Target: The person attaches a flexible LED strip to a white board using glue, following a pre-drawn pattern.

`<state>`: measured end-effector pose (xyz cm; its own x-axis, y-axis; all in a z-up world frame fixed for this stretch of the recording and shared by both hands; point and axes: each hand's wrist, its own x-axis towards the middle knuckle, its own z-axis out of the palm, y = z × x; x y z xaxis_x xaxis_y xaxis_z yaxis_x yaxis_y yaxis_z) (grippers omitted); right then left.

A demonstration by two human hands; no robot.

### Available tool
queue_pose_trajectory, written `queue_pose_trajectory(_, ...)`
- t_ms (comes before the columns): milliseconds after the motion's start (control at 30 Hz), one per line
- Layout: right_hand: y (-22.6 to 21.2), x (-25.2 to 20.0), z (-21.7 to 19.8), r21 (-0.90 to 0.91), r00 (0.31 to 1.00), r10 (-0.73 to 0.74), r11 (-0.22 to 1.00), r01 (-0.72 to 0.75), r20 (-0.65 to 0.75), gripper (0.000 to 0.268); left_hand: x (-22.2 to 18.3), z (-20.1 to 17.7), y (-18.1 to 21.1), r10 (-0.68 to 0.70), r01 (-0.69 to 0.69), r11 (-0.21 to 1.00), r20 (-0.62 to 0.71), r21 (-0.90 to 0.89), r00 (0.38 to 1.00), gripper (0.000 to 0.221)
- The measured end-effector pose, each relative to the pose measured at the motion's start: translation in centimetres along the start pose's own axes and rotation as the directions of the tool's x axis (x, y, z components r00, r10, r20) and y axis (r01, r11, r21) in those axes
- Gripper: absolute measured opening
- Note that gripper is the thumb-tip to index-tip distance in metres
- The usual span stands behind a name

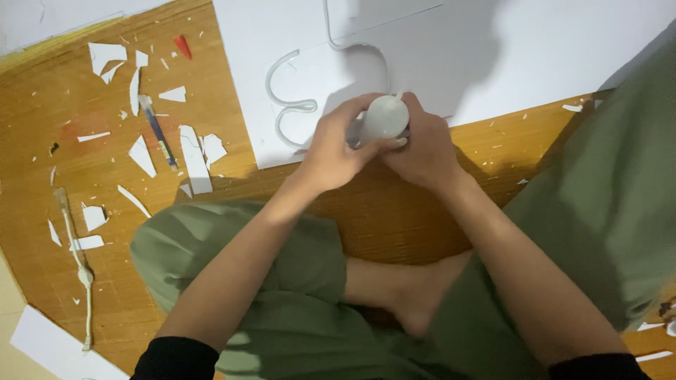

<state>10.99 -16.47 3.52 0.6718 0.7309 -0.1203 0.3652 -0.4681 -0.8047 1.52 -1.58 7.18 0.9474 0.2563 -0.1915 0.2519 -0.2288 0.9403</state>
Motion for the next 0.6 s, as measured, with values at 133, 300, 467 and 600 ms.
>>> queue_pose_trajectory(133, -1.5, 0.3, -1.4, 0.122, 0.992, 0.009, 0.992, -0.024, 0.126, 0.071, 0.1, -0.2, -1.5, -0.049, 0.031, 0.989, -0.128, -0.146, 0.991, 0.055)
queue_pose_trajectory(300, 0.9, 0.9, -1.2, 0.367, 0.990, -0.133, 0.924, 0.106, 0.048, 0.044, 0.7, -4.0, -1.8, 0.255, -0.290, 0.950, -0.252, -0.116, 0.934, 0.047)
queue_pose_trajectory(467, 0.6, 2.2, -1.3, 0.368, 0.999, -0.043, 0.929, 0.041, -0.004, 0.039, 0.3, -7.7, -1.0, 0.196, -0.164, 0.976, -0.246, 0.146, 0.949, 0.037)
queue_pose_trajectory(600, 1.2, 2.9, -1.3, 0.340, 0.999, -0.016, 0.940, 0.030, -0.045, 0.033, -0.2, -9.0, -1.0, 0.244, -0.204, 0.948, -0.149, 0.242, 0.958, 0.039)
